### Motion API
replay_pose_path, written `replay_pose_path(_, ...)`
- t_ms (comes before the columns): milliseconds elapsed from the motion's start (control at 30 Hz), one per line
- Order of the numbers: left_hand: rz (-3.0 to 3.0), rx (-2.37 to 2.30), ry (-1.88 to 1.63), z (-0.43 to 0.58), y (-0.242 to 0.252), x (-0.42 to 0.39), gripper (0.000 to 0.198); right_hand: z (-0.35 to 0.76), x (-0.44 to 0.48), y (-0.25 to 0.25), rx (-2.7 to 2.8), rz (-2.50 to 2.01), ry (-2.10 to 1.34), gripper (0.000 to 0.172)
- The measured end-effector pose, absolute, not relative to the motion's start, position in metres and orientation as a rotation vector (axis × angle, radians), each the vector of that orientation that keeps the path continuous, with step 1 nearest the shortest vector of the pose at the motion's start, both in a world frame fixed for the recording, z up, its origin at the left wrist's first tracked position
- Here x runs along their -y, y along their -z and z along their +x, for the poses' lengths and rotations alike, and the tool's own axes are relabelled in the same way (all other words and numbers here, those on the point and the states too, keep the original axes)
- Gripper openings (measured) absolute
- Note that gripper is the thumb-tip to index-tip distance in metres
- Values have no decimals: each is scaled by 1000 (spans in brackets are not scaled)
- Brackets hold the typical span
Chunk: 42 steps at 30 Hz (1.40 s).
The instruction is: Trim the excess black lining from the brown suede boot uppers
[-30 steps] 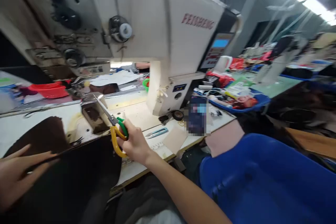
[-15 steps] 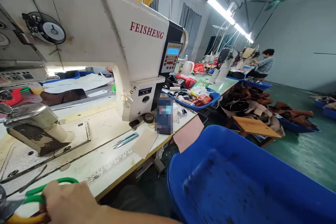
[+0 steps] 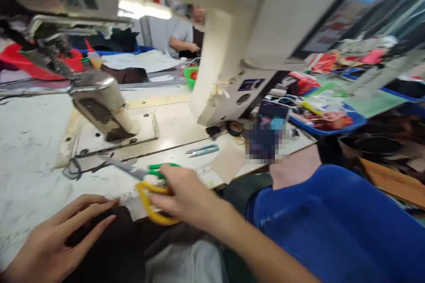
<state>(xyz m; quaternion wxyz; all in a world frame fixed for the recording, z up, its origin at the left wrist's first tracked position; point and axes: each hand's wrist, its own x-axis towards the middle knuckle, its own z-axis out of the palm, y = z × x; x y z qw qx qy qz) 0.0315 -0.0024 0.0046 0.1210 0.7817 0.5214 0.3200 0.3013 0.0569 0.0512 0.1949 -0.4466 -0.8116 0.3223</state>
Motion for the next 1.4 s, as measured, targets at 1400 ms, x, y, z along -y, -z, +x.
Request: replay_pose_path(1400, 2088, -1357, -766, 31, -21, -2, 13, 337, -127, -71, 3199, -601, -326, 23)
